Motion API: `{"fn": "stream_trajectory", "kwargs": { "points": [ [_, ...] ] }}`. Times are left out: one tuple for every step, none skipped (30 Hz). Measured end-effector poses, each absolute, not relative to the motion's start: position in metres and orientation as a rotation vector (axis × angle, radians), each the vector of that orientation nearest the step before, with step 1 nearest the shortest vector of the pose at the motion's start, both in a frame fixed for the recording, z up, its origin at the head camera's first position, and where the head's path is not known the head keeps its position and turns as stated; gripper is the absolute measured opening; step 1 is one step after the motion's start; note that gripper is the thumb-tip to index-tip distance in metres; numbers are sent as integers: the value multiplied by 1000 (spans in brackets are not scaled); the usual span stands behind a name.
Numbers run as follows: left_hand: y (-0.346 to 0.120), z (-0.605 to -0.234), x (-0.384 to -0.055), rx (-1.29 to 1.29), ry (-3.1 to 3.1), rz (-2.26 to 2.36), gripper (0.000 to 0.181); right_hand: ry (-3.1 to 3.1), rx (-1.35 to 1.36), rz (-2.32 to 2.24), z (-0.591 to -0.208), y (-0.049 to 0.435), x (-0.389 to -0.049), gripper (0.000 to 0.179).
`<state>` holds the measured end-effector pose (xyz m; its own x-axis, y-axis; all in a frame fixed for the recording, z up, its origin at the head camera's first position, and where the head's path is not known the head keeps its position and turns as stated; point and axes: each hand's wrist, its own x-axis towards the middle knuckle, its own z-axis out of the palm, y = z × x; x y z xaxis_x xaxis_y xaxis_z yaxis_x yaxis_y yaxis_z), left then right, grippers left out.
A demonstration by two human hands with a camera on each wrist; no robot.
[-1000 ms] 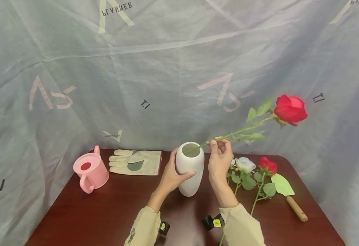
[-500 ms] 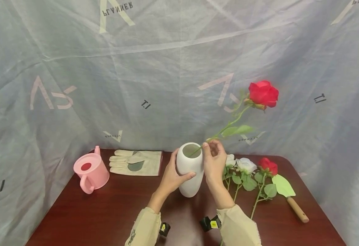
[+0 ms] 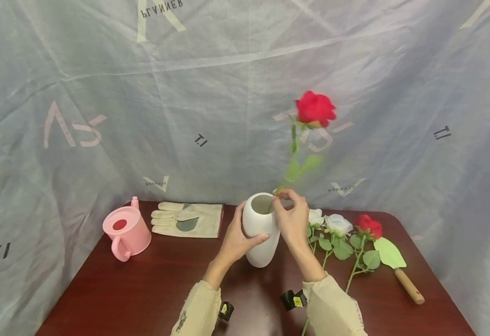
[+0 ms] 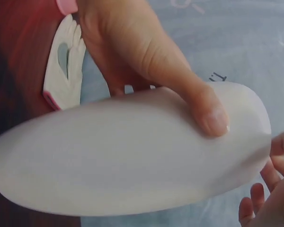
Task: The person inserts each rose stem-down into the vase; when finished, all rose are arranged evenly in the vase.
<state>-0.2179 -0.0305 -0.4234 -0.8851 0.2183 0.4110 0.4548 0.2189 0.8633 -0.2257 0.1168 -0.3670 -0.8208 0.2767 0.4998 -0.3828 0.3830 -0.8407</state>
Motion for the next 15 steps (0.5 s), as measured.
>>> {"fn": "stream_trajectory", "kwargs": {
  "points": [
    [-31,-422,-218,-645,-2289,-1732,90,-2082,116,1435,-366,117,-226,8],
    [-31,-421,-217,-650,-2289,-1732,89,-2102,142,1389,-365,117,-225,10],
    [-31,-421,-217,-654,-2289,-1735,89,-2122,167,1345,-365,118,-225,12],
    [-31,-421,-217,-656,-2294,-1740,88,-2141,198,1309,-365,118,-226,14],
    [-31,-421,-218,-662,-2297,-1747,88,-2159,228,1277,-364,118,-225,15],
    [-31,-421,-218,-660,-2303,-1751,88,-2181,256,1243,-363,117,-225,15],
    [-32,-421,-218,-656,-2307,-1754,88,-2206,284,1207,-363,117,-225,15],
    [-32,-421,-218,-653,-2313,-1754,89,-2229,320,1165,-362,116,-225,15],
    [-32,-420,-218,-648,-2319,-1757,89,-2249,354,1126,-361,116,-225,15],
    [-32,-420,-218,-641,-2327,-1757,90,-2264,388,1087,-360,115,-225,15],
    [-32,-420,-218,-634,-2333,-1757,90,-2278,418,1052,-359,115,-225,14],
    [-32,-421,-218,-628,-2338,-1754,90,-2290,449,1019,-358,114,-225,15],
    [-32,-421,-217,-628,-2338,-1756,90,-2302,479,988,-357,114,-225,15],
    [-33,-422,-217,-628,-2341,-1758,90,-2309,507,963,-356,114,-225,16],
    [-33,-422,-217,-629,-2343,-1762,90,-2317,527,942,-356,114,-225,16]
  ]
}}
